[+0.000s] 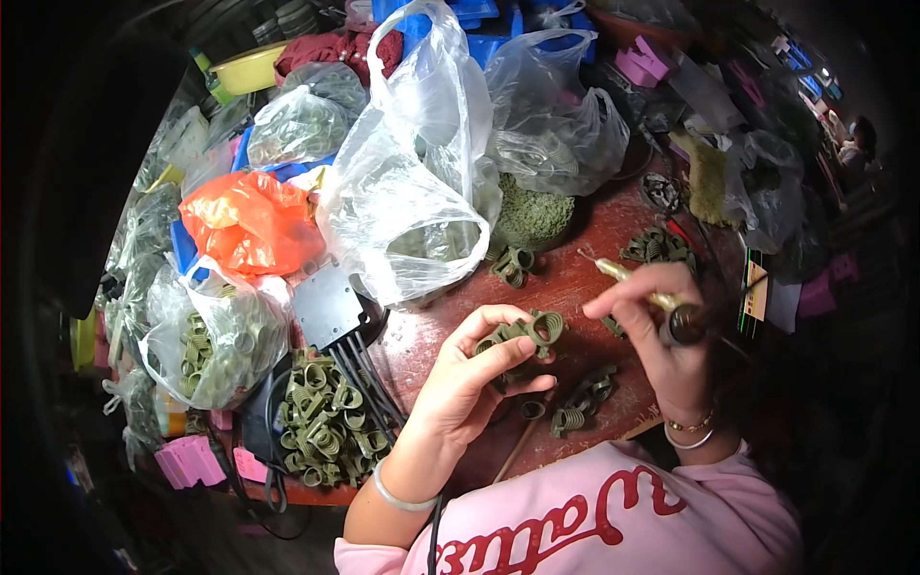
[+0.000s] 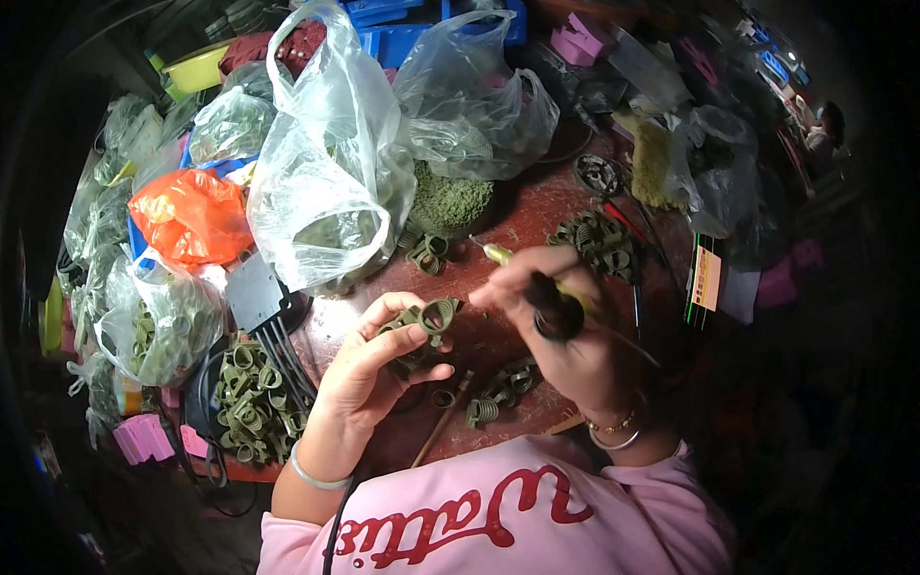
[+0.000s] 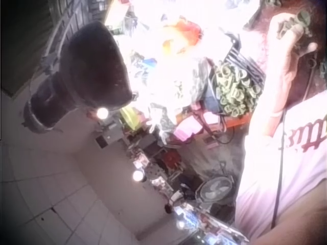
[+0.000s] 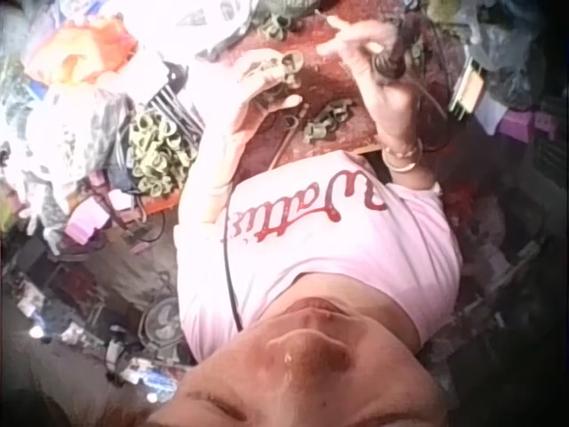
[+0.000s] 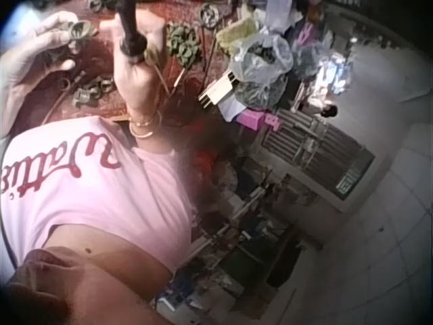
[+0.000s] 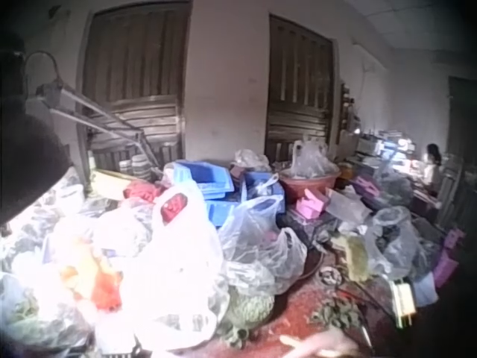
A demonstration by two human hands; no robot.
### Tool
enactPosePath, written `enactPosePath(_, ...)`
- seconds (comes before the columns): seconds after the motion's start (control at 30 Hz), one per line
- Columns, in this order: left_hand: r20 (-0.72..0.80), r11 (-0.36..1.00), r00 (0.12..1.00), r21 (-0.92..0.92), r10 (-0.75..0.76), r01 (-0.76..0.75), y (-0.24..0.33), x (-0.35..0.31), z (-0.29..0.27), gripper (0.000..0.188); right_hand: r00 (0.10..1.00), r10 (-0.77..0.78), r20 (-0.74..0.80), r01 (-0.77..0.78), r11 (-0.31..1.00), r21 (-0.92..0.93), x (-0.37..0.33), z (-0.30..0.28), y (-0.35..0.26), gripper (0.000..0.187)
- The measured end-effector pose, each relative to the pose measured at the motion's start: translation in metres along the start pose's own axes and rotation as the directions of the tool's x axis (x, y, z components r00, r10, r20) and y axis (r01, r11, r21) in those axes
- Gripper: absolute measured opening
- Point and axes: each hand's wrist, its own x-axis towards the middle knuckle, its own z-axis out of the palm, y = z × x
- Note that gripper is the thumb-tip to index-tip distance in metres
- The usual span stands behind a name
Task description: Joining and smoothing small green wax components using a heated wax carver tool.
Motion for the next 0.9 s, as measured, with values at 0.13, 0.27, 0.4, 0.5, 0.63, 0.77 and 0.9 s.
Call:
enactPosePath(0.13,-0.045,0.999,0.998,-0.017,0.044,-0.045,-0.001,0.0,0.001,0.021,0.993,0.109,0.037,-0.111,0.991,0.069,-0.017,0.005,0.0,0.016)
enactPosePath(0.27,-0.09,0.995,0.991,0.029,0.103,-0.101,-0.003,-0.001,0.004,0.021,0.987,0.132,0.088,-0.146,0.973,0.176,-0.017,0.005,-0.004,0.015)
enactPosePath(0.4,-0.107,0.983,0.979,0.077,0.176,-0.169,-0.001,-0.003,0.007,0.021,0.959,0.246,0.142,-0.276,0.928,0.252,-0.021,-0.005,-0.01,0.032)
enactPosePath(0.5,-0.111,0.985,0.978,0.032,0.175,-0.172,-0.002,-0.002,0.008,0.023,0.957,0.26,0.128,-0.282,0.938,0.203,-0.025,-0.003,-0.003,0.032)
enactPosePath(0.63,-0.109,0.986,0.98,-0.001,0.165,-0.166,0.0,-0.003,0.007,0.022,0.945,0.305,0.115,-0.326,0.898,0.294,-0.028,-0.002,-0.002,0.033)
enactPosePath(0.77,-0.104,0.984,0.981,-0.049,0.167,-0.172,-0.001,-0.003,0.003,0.022,0.924,0.347,0.157,-0.379,0.883,0.276,-0.025,-0.001,0.0,0.03)
enactPosePath(0.9,-0.078,0.986,0.984,-0.04,0.158,-0.162,-0.001,-0.003,0.006,0.022,0.912,0.369,0.179,-0.41,0.813,0.413,-0.027,-0.001,-0.002,0.032)
